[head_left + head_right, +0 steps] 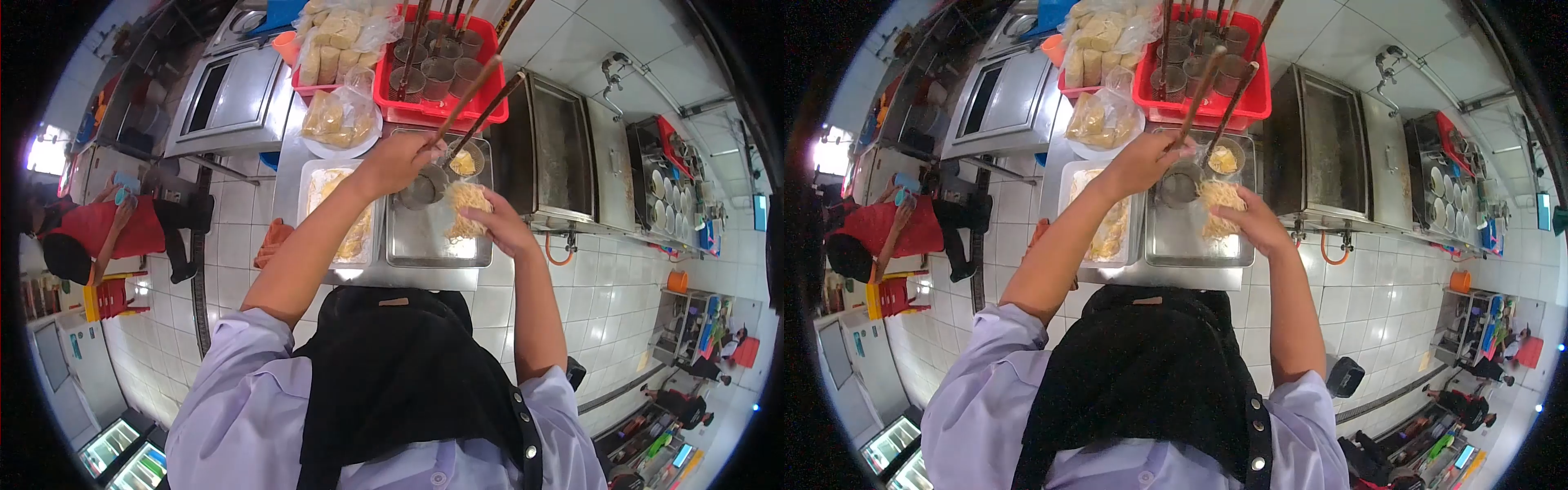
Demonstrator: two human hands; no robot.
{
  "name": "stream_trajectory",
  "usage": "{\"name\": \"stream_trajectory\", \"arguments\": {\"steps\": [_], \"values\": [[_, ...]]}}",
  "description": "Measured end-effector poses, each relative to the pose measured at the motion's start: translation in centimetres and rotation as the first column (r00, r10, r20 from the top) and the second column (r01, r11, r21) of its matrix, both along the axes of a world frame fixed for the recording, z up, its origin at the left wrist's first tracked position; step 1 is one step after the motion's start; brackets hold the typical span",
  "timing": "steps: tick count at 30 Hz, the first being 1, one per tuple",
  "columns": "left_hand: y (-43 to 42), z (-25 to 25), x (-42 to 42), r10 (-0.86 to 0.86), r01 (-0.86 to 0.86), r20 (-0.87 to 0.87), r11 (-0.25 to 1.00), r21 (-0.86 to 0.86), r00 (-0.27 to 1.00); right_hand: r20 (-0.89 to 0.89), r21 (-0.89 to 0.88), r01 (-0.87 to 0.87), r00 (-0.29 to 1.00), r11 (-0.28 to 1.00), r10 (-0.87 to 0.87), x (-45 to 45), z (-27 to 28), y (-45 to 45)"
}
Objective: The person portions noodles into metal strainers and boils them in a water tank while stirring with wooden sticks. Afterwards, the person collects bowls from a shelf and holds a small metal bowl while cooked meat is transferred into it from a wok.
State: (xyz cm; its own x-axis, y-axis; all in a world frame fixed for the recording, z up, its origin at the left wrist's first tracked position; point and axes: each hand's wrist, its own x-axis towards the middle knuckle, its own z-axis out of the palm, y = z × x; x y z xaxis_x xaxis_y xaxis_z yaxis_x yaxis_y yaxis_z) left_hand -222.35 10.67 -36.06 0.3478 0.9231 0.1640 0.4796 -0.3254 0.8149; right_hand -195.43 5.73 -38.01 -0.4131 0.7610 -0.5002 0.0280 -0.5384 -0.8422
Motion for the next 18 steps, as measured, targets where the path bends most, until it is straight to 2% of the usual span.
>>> {"name": "stream_trajectory", "arguments": {"steps": [1,2,4,6,8,11,13,14,16,17,18], "values": [[-0.5,0.2,0.1,-0.024,0.026,0.031,0.998,-0.059,0.999,0.082,0.065,-0.082,0.994,0.995,0.077,-0.6,0.2,0.9],[-1.1,0.3,0.2,-0.049,0.056,0.062,0.991,-0.118,0.997,0.085,0.067,-0.070,0.994,0.995,0.064,-1.4,0.3,1.8],[-1.9,0.2,0.2,-0.093,0.104,0.119,0.991,-0.090,0.989,0.450,0.028,-0.290,0.858,0.957,0.247,-3.0,0.5,3.3],[-2.7,0.1,0.3,-0.132,0.145,0.175,0.988,-0.060,0.976,0.518,0.067,-0.264,0.833,0.962,0.193,-4.8,-0.9,3.9],[-3.2,0.1,0.3,-0.148,0.155,0.068,0.980,-0.121,0.987,0.581,0.109,-0.251,0.801,0.962,0.144,-5.2,-1.2,4.2],[-4.0,0.2,0.0,-0.119,0.120,0.018,0.971,-0.206,0.993,0.655,0.136,-0.262,0.747,0.955,0.111,-5.2,-0.4,3.9],[-4.5,-0.2,-0.3,-0.115,0.131,0.084,0.964,-0.231,0.990,0.698,0.341,-0.308,0.716,0.888,-0.019,-4.2,0.2,2.3],[-4.6,-0.3,-0.4,-0.112,0.147,0.149,0.958,-0.248,0.982,0.698,0.338,-0.308,0.716,0.889,-0.018,-3.5,-0.8,1.5],[-4.9,-0.3,-0.6,-0.113,0.147,0.149,0.958,-0.245,0.982,0.878,0.339,-0.519,0.474,0.785,-0.066,-2.3,-4.0,-0.3],[-5.1,-0.3,-0.6,-0.115,0.149,0.147,0.959,-0.241,0.982,0.877,0.338,-0.514,0.475,0.788,-0.066,-2.5,-4.2,-1.3],[-5.2,-0.2,-0.6,-0.121,0.154,0.146,0.958,-0.242,0.982,0.874,0.241,-0.450,0.486,0.860,0.010,-3.2,-4.4,-2.3]]}}
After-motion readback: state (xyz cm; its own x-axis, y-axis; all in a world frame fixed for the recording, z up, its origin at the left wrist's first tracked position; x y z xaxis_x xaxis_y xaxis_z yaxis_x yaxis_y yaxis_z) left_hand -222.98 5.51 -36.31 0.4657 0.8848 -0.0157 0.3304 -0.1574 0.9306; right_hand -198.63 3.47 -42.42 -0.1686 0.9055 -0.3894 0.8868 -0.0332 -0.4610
